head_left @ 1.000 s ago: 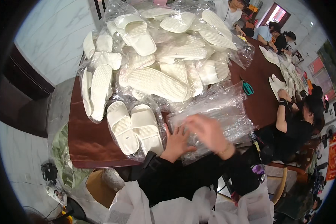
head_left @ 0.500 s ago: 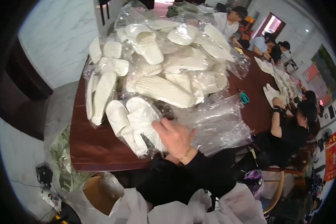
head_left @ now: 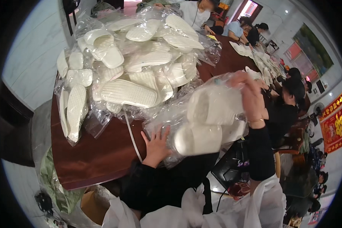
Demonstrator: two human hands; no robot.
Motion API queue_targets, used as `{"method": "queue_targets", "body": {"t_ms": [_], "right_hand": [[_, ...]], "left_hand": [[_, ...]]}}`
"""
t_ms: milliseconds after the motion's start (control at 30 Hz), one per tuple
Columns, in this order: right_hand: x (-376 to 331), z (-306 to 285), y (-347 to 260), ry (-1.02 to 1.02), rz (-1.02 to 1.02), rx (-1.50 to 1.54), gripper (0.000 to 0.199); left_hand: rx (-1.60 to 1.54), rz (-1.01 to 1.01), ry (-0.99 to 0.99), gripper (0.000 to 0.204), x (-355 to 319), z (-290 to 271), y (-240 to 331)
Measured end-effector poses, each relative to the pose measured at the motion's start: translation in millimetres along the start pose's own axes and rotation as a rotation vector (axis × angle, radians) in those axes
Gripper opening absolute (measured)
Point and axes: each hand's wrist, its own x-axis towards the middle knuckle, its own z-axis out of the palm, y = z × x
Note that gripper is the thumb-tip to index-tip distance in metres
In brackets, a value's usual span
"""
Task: Packing white plastic slippers into individual plastic bags at a manufacturing table.
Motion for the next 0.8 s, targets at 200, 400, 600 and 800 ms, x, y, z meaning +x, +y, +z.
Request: {"method": "queue_targets", "body": {"t_ms": [200, 400, 600, 800], "right_hand": [[-26.9, 42.9, 91.7, -0.181, 0.016, 0.012, 0.02], [-63.1, 66.1, 112.7, 0.189, 0.236, -0.248, 0.03], [-123.4, 50.2, 146.7, 0.109, 0.308, -0.672, 0.016], [-119.2, 23.0, 145.1, -0.06, 0.461, -0.324, 0.016]], "left_hand": [[-0.072, 0.008, -0.049, 0.111, 6.7, 4.0, 11.7], [0.075, 0.092, -0.011, 0.093, 2.1, 21.4, -6.5], [-0.025, 0.038, 0.012, 0.09, 4.1, 14.5, -2.8], [0.008, 0.09, 0.019, 0.087, 0.8, 17.5, -5.3]]}}
